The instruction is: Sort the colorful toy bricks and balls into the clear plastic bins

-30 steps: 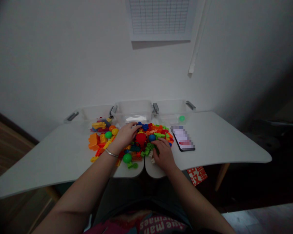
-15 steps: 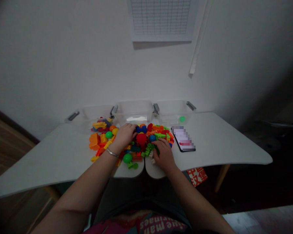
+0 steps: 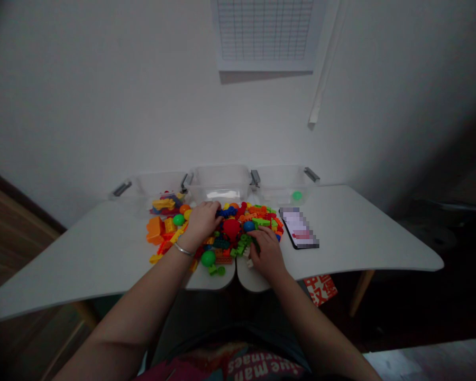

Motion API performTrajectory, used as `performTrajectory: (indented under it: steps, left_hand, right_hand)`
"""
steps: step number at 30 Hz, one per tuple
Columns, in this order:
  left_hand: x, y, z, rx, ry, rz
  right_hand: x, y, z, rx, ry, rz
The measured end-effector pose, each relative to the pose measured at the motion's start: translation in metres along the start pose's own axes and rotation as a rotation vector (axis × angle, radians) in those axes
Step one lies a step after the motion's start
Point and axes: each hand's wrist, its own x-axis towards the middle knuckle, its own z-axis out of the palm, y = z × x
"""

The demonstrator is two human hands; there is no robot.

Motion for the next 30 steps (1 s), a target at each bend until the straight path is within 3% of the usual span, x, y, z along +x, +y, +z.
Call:
performTrajectory:
  steps: [4, 7, 9, 13, 15, 20, 30]
  left_hand:
    - [0.001, -0.006, -0.003, -0.154, 0.025, -0.061]
    - [0.001, -0.016, -0.006, -0.446, 0.098, -0.154]
    - [-0.001, -0.024, -0.009, -0.706, 0.272, -0.247]
    - [-0.005, -0.042, -0.015, -1.102, 0.804, -0.476]
    - [-0.004, -0.054, -0.019, -1.266, 0.907, -0.607]
    - [0.001, -0.084, -0.025, -1.626, 0.909, -0.932]
    - [0.004, -0.101, -0.014, -1.742, 0.856, -0.973]
  right_hand:
    - [0.000, 0.000, 0.000, 0.001, 0.001, 0.003]
    - [0.000, 0.000, 0.000, 0.008, 0.004, 0.005]
    - [0.000, 0.000, 0.001, 0.008, 0.005, 0.005]
    - [0.000, 0.000, 0.001, -0.002, 0.000, 0.002]
    - [0.000, 0.000, 0.001, -0.005, -0.005, -0.007]
    - [0.000, 0.000, 0.001, -0.006, 0.001, -0.003]
    - [0.000, 0.002, 0.001, -0.003, 0.003, 0.002]
